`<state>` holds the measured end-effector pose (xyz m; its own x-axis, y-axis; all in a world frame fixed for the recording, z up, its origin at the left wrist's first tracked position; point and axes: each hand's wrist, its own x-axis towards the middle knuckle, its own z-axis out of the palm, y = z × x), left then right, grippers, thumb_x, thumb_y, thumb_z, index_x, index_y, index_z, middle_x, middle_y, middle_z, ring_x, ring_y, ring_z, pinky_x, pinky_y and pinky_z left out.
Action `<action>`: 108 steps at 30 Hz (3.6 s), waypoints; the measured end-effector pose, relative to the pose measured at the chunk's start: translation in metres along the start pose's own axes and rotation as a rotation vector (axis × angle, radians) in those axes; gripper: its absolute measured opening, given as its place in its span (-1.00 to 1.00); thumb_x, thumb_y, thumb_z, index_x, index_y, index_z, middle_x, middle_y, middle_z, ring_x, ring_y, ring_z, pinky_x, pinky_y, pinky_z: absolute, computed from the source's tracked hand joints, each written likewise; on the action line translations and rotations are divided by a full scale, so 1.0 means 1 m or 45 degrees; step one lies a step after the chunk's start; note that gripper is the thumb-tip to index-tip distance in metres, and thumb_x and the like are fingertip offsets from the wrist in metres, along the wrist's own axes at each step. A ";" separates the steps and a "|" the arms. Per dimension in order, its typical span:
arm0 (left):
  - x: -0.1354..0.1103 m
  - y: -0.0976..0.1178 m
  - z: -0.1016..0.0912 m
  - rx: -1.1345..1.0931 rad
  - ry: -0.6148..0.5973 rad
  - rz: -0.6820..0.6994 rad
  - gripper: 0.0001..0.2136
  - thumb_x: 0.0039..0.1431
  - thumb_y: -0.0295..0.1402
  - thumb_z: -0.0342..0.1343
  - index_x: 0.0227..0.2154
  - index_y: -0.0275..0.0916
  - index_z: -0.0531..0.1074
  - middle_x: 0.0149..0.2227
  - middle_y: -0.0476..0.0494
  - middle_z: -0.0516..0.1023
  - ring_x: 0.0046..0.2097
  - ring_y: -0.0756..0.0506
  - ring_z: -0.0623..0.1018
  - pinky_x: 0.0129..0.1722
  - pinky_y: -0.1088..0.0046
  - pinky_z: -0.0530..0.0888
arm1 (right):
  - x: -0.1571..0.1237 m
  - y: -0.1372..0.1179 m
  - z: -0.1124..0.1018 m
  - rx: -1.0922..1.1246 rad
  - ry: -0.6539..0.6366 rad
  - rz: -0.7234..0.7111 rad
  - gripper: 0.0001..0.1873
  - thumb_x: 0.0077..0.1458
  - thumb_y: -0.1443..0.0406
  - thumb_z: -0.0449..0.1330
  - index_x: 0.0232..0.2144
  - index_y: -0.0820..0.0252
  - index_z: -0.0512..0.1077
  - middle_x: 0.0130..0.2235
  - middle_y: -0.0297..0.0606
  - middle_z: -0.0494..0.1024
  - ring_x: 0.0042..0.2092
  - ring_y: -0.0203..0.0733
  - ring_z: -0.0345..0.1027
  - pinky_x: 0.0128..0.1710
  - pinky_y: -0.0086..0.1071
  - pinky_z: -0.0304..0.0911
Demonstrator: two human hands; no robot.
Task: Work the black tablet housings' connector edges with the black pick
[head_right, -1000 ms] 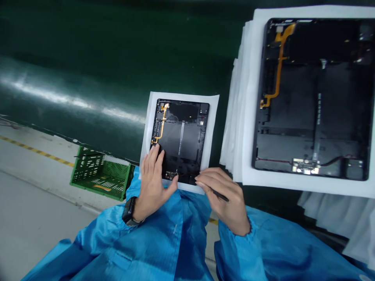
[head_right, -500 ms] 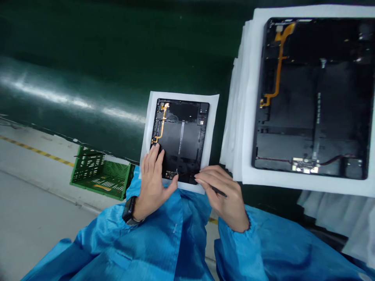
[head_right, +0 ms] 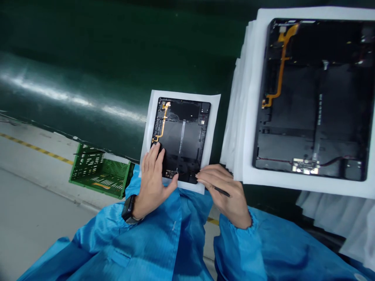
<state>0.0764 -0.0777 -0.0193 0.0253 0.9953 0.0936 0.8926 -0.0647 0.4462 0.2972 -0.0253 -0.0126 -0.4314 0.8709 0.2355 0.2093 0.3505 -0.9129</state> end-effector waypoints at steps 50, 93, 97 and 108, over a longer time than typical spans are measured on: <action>0.001 0.000 -0.002 -0.025 -0.046 -0.032 -0.25 0.24 -0.30 0.16 0.39 -0.39 -0.03 0.45 -0.50 0.06 0.50 -0.33 0.03 0.43 -0.07 0.07 | -0.008 -0.032 0.033 -0.313 0.417 0.493 -0.93 0.21 0.38 0.30 -0.25 0.12 0.57 -0.32 -0.25 0.63 -0.29 -0.12 0.56 -0.30 -0.26 0.53; -0.001 -0.005 0.002 -0.199 -0.097 0.468 -0.73 0.30 -0.46 0.14 0.03 -0.27 0.51 0.28 -0.39 0.41 0.42 -0.40 0.24 0.35 -0.18 0.23 | -0.013 -0.020 0.013 -0.153 0.106 0.159 -0.57 0.10 0.58 0.33 -0.06 0.06 0.61 -0.13 -0.24 0.67 -0.03 0.01 0.54 -0.08 -0.07 0.49; -0.001 -0.006 0.003 -0.193 -0.103 0.466 -0.73 0.31 -0.45 0.13 0.04 -0.26 0.51 0.29 -0.38 0.41 0.42 -0.39 0.24 0.35 -0.18 0.23 | -0.012 -0.020 0.014 -0.153 0.101 0.154 -0.57 0.10 0.58 0.33 -0.06 0.06 0.61 -0.12 -0.24 0.67 -0.02 0.02 0.53 -0.08 -0.06 0.50; 0.000 -0.005 0.002 -0.197 -0.096 0.457 -0.73 0.31 -0.46 0.13 0.04 -0.26 0.50 0.28 -0.38 0.42 0.42 -0.36 0.25 0.35 -0.17 0.23 | -0.014 -0.019 0.012 -0.167 0.070 0.150 -0.56 0.11 0.59 0.33 -0.04 0.06 0.60 -0.11 -0.21 0.66 -0.01 0.01 0.51 -0.07 -0.04 0.49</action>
<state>0.0725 -0.0776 -0.0231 0.3611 0.9097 0.2051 0.7427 -0.4136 0.5266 0.2883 -0.0483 -0.0026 -0.3494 0.9247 0.1510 0.3693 0.2841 -0.8848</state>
